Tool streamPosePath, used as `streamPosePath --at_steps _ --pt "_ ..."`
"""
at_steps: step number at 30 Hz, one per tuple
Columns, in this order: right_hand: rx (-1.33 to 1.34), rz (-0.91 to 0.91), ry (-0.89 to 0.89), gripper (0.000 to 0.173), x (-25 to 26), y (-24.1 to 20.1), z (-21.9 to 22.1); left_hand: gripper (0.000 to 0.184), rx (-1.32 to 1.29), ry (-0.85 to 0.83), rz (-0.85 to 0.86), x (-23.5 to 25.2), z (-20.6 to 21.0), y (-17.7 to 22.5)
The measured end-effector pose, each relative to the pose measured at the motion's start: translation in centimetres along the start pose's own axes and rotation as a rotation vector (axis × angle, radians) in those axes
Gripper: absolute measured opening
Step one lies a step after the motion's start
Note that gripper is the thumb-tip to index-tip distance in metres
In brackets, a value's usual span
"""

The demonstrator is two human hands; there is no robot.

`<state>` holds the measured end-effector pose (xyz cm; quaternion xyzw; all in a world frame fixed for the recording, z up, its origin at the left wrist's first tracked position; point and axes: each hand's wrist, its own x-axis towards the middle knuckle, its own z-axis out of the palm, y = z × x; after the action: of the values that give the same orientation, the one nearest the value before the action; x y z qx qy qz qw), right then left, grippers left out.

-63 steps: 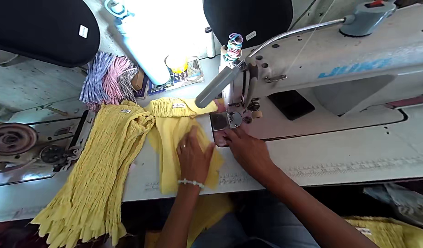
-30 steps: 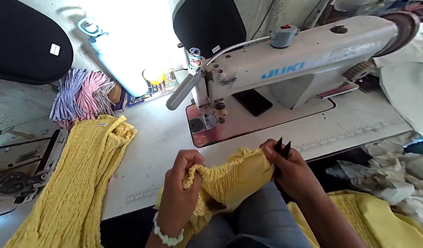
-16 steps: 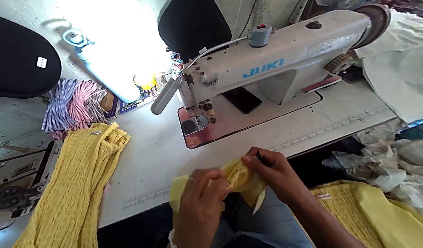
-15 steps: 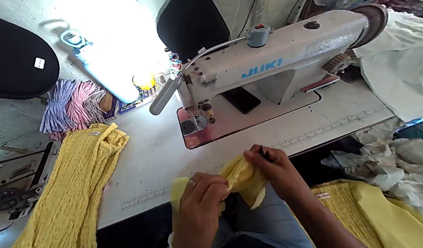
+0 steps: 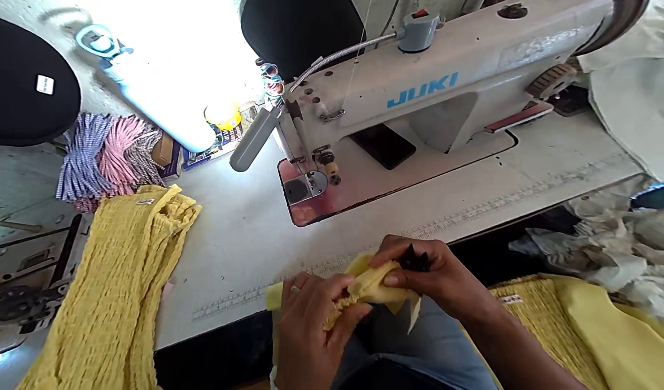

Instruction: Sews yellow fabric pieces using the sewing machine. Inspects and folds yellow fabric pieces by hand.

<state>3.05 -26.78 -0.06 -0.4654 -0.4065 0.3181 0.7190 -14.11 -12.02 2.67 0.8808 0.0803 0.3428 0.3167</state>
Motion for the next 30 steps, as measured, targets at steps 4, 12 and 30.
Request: streamPosePath --at_steps 4,12,30 --pt "-0.225 -0.133 0.050 0.013 -0.2 0.0 -0.6 0.018 0.103 0.127 0.085 -0.5 0.3 -0.3" --pt "-0.471 -0.224 -0.026 0.026 0.5 0.5 0.5 0.020 0.073 0.122 0.010 -0.3 0.4 -0.6" --pt "-0.460 -0.374 -0.031 0.015 1.3 0.9 1.5 0.019 -0.101 0.114 -0.078 0.1 1.4 -0.1"
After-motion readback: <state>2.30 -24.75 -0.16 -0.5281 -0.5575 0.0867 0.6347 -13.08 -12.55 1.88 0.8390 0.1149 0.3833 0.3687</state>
